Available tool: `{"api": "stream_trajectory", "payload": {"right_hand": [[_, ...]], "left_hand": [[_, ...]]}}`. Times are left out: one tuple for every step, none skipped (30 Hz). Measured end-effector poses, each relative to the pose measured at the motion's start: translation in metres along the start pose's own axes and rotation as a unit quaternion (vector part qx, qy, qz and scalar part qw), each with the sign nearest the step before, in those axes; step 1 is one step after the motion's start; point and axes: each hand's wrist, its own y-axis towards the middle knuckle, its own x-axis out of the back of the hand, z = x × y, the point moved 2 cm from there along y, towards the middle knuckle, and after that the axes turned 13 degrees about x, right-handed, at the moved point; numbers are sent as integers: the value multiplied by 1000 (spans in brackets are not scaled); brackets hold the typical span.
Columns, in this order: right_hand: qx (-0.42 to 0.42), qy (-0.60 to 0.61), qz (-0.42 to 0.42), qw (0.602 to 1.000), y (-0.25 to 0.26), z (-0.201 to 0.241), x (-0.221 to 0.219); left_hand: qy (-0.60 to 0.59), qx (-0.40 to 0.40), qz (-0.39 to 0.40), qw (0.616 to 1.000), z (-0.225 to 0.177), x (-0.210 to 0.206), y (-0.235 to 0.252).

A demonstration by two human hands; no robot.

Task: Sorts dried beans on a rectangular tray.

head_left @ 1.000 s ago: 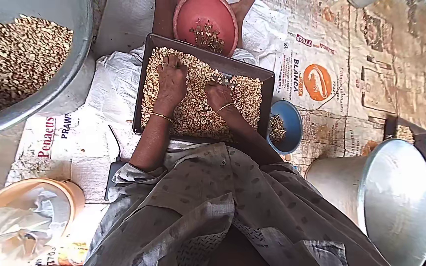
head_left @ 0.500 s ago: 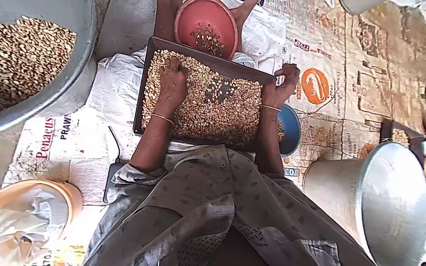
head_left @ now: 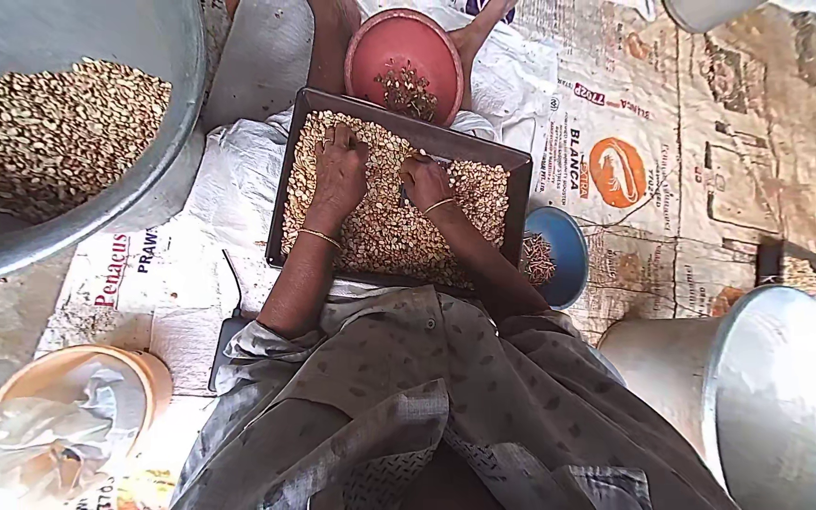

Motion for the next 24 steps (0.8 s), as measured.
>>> {"api": "stream_trajectory", "payload": {"right_hand": [[-14,-22,9,1000,1,6,-2],[-28,-43,13,999,2,11,-3],[-46,-54,25,997,1,15,-2],[-61,-61,36,996,1,17,-2],[-68,-68,42,994,1,19,-1],[-70,-72,45,994,1,21,-1],[-68,-76,45,994,0,21,-3],[-66,-77,44,994,-1,22,-5],[-67,-78,43,994,-1,22,-6],[-66,-76,36,994,-3,22,-6],[-63,-67,22,996,-5,19,-5],[-64,-48,-1,997,-7,13,-1],[-75,-24,-39,996,-11,4,8],[-90,-6,-92,992,-17,-5,23],[-109,-1,-159,981,-28,-16,41],[-130,-6,-230,964,-42,-26,62],[-157,-22,-295,942,-58,-37,81],[-181,-36,-352,917,-76,-49,99],[-195,-51,-398,895,-92,-59,113],[-200,-58,-430,878,-106,-67,125],[-200,-56,-450,869,-115,-73,132],[-193,-40,-464,864,-120,-78,133],[-180,-11,-471,864,-120,-81,130],[-162,29,-470,867,-114,-81,123]], "left_hand": [[0,0,1,1000,0,0,0],[-2,0,1,1000,-1,1,1],[-2,2,4,1000,-1,1,1],[-2,4,7,1000,-2,1,0],[-2,4,8,1000,-2,1,1],[0,4,6,1000,-2,1,1],[1,6,6,1000,-2,1,0],[4,7,6,1000,-2,1,-1],[6,9,7,1000,-2,1,-1],[6,8,7,1000,-1,1,-1],[4,5,6,1000,-1,1,-2],[1,2,6,1000,-1,1,-2],[0,0,5,1000,-1,1,-1],[0,-3,2,1000,0,1,-1],[-1,-3,1,1000,1,1,-1],[-2,-3,1,1000,1,1,-2],[0,-1,2,1000,1,0,-1],[1,0,3,1000,0,0,-1],[6,0,3,1000,-1,0,-1],[8,1,2,1000,-1,0,0],[9,2,5,1000,-2,1,0],[9,4,8,1000,-2,1,0],[7,2,7,1000,-2,0,-1],[7,1,7,1000,-2,0,-1]]}}
